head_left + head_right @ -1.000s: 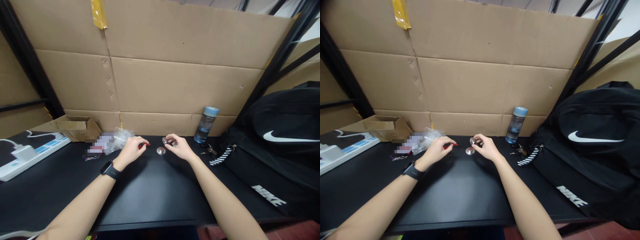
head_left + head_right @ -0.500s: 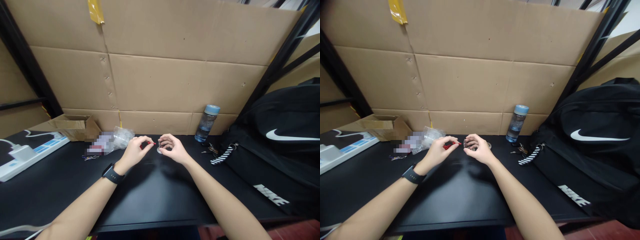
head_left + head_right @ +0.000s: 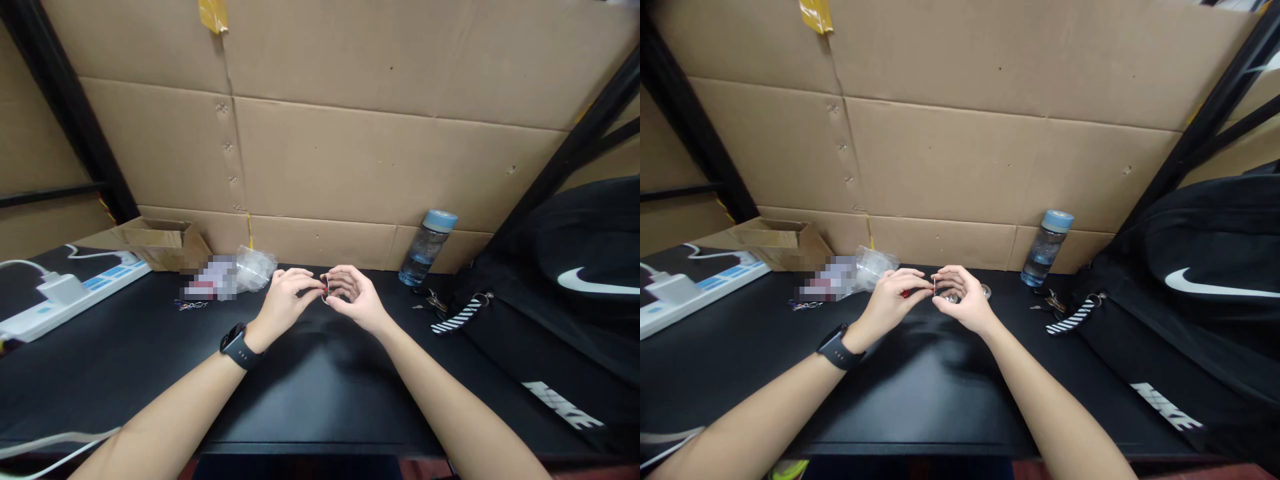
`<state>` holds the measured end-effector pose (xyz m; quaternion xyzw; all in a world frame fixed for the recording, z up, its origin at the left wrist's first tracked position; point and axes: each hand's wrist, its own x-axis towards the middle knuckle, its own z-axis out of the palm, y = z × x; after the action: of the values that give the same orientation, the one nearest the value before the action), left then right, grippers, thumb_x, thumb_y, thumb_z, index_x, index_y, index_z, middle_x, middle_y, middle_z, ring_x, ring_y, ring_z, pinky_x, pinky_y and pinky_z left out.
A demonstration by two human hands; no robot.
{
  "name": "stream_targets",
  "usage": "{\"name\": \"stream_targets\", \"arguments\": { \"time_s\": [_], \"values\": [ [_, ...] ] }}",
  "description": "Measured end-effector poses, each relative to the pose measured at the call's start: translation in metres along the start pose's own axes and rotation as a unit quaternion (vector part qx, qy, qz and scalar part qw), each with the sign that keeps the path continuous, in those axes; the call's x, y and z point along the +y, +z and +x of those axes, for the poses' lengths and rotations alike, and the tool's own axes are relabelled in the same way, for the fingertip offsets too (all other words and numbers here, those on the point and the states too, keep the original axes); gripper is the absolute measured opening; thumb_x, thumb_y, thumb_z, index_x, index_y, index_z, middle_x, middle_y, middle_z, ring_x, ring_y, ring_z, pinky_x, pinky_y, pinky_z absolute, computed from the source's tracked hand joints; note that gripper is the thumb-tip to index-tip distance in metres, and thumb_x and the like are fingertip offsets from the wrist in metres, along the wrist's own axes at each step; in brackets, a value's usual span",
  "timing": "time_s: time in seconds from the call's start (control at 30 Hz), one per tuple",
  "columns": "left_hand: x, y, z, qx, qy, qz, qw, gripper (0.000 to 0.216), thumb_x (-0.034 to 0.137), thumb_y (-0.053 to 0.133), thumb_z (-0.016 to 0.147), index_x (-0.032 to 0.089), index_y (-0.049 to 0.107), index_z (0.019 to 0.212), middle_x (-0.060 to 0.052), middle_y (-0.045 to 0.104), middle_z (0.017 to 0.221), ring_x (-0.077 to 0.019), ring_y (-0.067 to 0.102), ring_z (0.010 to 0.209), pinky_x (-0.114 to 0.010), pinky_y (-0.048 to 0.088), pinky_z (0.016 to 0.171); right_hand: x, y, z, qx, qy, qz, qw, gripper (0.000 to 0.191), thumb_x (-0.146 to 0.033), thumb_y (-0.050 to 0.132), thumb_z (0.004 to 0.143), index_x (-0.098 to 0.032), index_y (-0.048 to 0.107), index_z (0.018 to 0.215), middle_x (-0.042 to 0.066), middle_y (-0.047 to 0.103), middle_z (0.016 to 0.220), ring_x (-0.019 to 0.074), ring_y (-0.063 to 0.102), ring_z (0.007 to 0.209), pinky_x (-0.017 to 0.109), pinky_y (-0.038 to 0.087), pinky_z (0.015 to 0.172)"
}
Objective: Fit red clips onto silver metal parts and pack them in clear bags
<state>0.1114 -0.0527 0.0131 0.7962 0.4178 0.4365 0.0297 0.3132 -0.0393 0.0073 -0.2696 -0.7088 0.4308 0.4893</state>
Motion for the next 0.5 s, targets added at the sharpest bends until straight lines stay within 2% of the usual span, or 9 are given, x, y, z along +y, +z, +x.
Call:
{"name": "stream_targets", "arguments": {
  "time_s": [0.27,0.5],
  "values": [
    [0.0085,-0.0022,-0.0014,0.058,0.022,0.068,0.996,0.011,0.03,0.064,0.091,0.027,0.074,0.088,-0.005,0.063,0.11,-0.0242,0.053,0.113,-0.041,0.035,0.095,0.0019,0.0033,-0.0018,0.016,0.011,0.012,1.0,0.049,-0.034,0.08,0.073,-0.027,0.053,0.114,0.01,0.067,0.121,0.0234,0.066,0.107,0.038,0.057,0.087],
    [0.0096,-0.0015,-0.0028,0.056,0.029,0.079,0.995,0.01,0.025,0.062,0.091,0.026,0.072,0.089,-0.006,0.061,0.114,-0.0249,0.051,0.113,-0.042,0.035,0.094,0.0039,0.0052,-0.0013,0.02,0.011,0.007,1.0,0.041,-0.033,0.082,0.073,-0.025,0.059,0.106,0.009,0.069,0.117,0.0231,0.067,0.105,0.038,0.057,0.086]
  ]
}}
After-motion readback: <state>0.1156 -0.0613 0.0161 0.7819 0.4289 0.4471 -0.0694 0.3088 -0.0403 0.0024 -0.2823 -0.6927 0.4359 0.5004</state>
